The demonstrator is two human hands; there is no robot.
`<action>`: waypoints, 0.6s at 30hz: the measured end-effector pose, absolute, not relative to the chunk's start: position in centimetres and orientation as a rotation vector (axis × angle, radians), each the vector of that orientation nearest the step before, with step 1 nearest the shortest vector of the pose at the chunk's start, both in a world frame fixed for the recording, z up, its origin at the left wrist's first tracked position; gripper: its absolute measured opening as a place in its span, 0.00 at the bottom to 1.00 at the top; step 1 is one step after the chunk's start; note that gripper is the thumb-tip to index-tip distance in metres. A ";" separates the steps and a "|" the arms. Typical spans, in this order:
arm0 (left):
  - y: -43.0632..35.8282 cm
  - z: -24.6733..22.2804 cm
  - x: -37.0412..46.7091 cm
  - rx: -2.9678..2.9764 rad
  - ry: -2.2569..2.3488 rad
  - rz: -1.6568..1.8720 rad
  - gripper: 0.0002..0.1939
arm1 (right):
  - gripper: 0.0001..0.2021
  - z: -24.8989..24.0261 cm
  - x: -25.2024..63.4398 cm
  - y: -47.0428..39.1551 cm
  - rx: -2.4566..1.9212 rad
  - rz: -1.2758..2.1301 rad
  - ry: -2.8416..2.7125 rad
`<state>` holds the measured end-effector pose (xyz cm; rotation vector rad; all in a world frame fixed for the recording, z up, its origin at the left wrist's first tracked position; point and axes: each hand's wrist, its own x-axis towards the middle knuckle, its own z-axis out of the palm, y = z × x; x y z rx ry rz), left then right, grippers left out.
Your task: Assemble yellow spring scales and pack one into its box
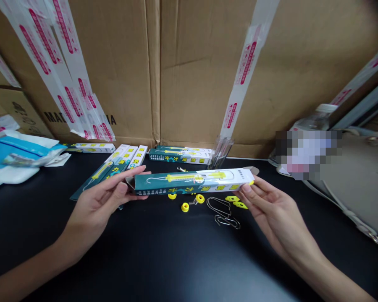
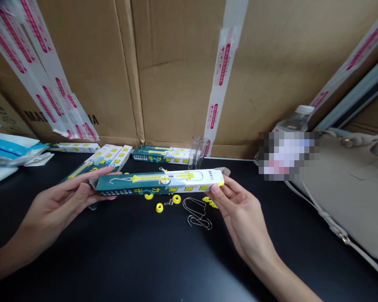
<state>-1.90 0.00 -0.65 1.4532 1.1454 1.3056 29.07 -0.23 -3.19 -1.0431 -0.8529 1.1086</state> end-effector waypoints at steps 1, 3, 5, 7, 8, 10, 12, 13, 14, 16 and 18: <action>-0.1 -0.6 -1.9 1.446 1.140 1.304 0.18 | 0.19 -3.2 29.1 -0.2 -1.046 1.106 -0.854; -0.3 -0.4 -1.9 1.437 1.180 1.286 0.16 | 0.19 -3.2 29.2 -0.2 -1.050 1.111 -0.863; -0.4 -0.3 -2.0 1.433 1.277 1.275 0.14 | 0.19 -3.2 29.2 -0.1 -1.047 1.119 -0.872; -0.3 -0.3 -2.1 1.426 1.376 1.313 0.12 | 0.18 -3.3 29.3 -0.2 -1.043 1.123 -0.878; -0.2 -0.3 -2.1 1.423 1.410 1.339 0.12 | 0.18 -3.3 29.3 -0.2 -1.042 1.123 -0.877; 0.0 -0.3 -2.3 1.424 1.441 1.351 0.12 | 0.18 -3.3 29.3 -0.2 -1.040 1.124 -0.868; 0.2 -0.4 -2.4 1.438 1.442 1.315 0.12 | 0.17 -3.3 29.3 -0.1 -1.030 1.140 -0.861; 0.3 -0.4 -2.5 1.455 1.449 1.281 0.12 | 0.17 -3.3 29.3 -0.1 -1.023 1.151 -0.857; 0.4 -0.4 -2.5 1.478 1.455 1.252 0.12 | 0.17 -3.3 29.3 -0.1 -1.017 1.163 -0.854; 0.5 -0.5 -2.6 1.526 1.455 1.214 0.13 | 0.17 -3.3 29.3 -0.1 -1.009 1.179 -0.845; 0.6 -0.5 -2.6 1.569 1.444 1.204 0.15 | 0.16 -3.3 29.3 -0.1 -1.002 1.180 -0.829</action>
